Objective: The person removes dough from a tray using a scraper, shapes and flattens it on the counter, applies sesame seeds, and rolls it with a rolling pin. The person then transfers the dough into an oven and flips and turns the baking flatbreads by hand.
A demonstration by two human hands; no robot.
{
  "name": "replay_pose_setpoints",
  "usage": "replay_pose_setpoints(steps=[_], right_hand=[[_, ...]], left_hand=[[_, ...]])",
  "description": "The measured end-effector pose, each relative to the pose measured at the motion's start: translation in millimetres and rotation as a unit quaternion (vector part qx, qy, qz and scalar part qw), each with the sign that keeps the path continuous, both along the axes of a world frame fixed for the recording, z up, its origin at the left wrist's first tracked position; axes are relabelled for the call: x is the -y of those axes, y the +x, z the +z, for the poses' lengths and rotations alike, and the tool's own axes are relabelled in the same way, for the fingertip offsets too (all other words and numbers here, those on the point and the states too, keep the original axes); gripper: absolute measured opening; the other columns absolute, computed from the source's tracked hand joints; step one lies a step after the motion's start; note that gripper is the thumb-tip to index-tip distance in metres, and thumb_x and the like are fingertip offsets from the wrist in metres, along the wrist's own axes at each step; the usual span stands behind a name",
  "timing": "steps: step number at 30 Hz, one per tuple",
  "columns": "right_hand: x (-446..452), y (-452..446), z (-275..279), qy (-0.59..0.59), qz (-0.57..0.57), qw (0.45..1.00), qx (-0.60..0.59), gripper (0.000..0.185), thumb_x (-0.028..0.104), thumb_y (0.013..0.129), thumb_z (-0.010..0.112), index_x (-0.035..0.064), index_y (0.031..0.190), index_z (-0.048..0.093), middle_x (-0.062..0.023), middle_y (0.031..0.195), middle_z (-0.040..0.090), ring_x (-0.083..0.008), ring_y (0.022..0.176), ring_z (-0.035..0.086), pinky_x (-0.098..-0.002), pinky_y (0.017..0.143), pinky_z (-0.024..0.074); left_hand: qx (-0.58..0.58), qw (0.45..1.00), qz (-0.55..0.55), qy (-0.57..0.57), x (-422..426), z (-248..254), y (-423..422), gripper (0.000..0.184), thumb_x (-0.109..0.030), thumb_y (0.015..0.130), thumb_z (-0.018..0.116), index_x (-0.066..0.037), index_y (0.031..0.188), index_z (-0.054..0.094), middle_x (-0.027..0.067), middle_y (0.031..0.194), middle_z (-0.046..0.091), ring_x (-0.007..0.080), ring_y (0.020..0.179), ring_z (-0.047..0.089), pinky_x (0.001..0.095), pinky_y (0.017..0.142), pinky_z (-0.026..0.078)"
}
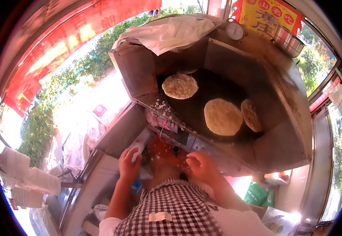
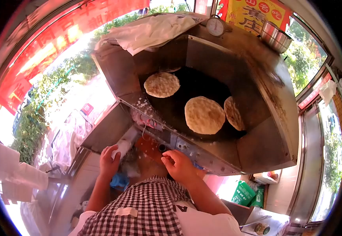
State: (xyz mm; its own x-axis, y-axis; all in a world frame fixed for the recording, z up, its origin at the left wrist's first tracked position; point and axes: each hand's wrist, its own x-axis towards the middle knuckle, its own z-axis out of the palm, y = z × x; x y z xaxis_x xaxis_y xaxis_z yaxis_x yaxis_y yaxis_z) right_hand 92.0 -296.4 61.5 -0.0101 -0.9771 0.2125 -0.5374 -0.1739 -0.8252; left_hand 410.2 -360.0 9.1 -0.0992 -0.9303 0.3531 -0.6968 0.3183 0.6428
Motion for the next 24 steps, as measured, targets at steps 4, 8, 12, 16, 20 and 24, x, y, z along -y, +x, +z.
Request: replay_pose_setpoints(steps=[4,8,12,16,20,24], right_hand=[[-3,-13,6,0.016,-0.02,0.999,-0.024,0.018,0.017,0.096,0.073,0.0041,0.108,0.071,-0.0144,0.096,0.072,-0.032,0.087,0.071,-0.0392,0.075,0.0566],[0,-21,14,0.014,-0.022,0.999,-0.031,0.018,0.018,0.096,0.073,0.0041,0.108,0.072,-0.0151,0.101,0.074,-0.0318,0.091,0.072,-0.0393,0.079,0.0566],[12,-31,-5,0.022,0.002,1.0,-0.008,0.019,0.018,0.095,0.074,0.0046,0.109,0.072,-0.0144,0.101,0.074,-0.0312,0.092,0.072,-0.0388,0.08,0.0567],[23,-29,4,0.007,0.03,0.999,-0.025,0.019,0.019,0.096,0.073,0.0053,0.109,0.072,-0.0129,0.099,0.073,-0.0305,0.091,0.072,-0.0386,0.078,0.0567],[33,-27,31,0.031,0.052,0.997,-0.039,0.019,0.021,0.096,0.072,0.0058,0.109,0.072,-0.0124,0.099,0.073,-0.0311,0.09,0.071,-0.0389,0.077,0.0562],[44,-32,19,0.011,0.079,0.997,0.003,0.02,0.021,0.096,0.073,0.0055,0.108,0.071,-0.0129,0.1,0.073,-0.0317,0.089,0.071,-0.0396,0.076,0.056]], left_hand=[[0.014,0.999,-0.034,-0.028,15,3,-18,0.03,-0.012,0.087,0.076,-0.004,0.116,0.071,0.0135,0.111,0.072,0.0363,0.106,0.067,0.046,0.096,0.053],[0.006,0.998,-0.061,-0.011,21,5,-32,0.033,-0.014,0.087,0.076,-0.005,0.119,0.071,0.0128,0.114,0.072,0.0351,0.111,0.067,0.0455,0.1,0.052],[0.021,0.998,-0.064,-0.003,22,2,-38,0.034,-0.014,0.086,0.077,-0.006,0.119,0.071,0.0123,0.116,0.071,0.0347,0.114,0.066,0.0443,0.101,0.052],[0.02,0.998,-0.056,0.026,22,8,-42,0.035,-0.015,0.086,0.077,-0.006,0.119,0.071,0.013,0.117,0.071,0.0347,0.114,0.066,0.0442,0.101,0.052],[0.004,0.999,-0.046,0.021,28,10,-51,0.036,-0.014,0.087,0.075,-0.005,0.122,0.071,0.0149,0.117,0.071,0.0358,0.113,0.066,0.0451,0.101,0.052],[0.024,0.998,-0.048,0.025,41,22,-68,0.037,-0.014,0.088,0.073,-0.003,0.122,0.07,0.0164,0.118,0.07,0.0377,0.113,0.065,0.0461,0.1,0.051]])
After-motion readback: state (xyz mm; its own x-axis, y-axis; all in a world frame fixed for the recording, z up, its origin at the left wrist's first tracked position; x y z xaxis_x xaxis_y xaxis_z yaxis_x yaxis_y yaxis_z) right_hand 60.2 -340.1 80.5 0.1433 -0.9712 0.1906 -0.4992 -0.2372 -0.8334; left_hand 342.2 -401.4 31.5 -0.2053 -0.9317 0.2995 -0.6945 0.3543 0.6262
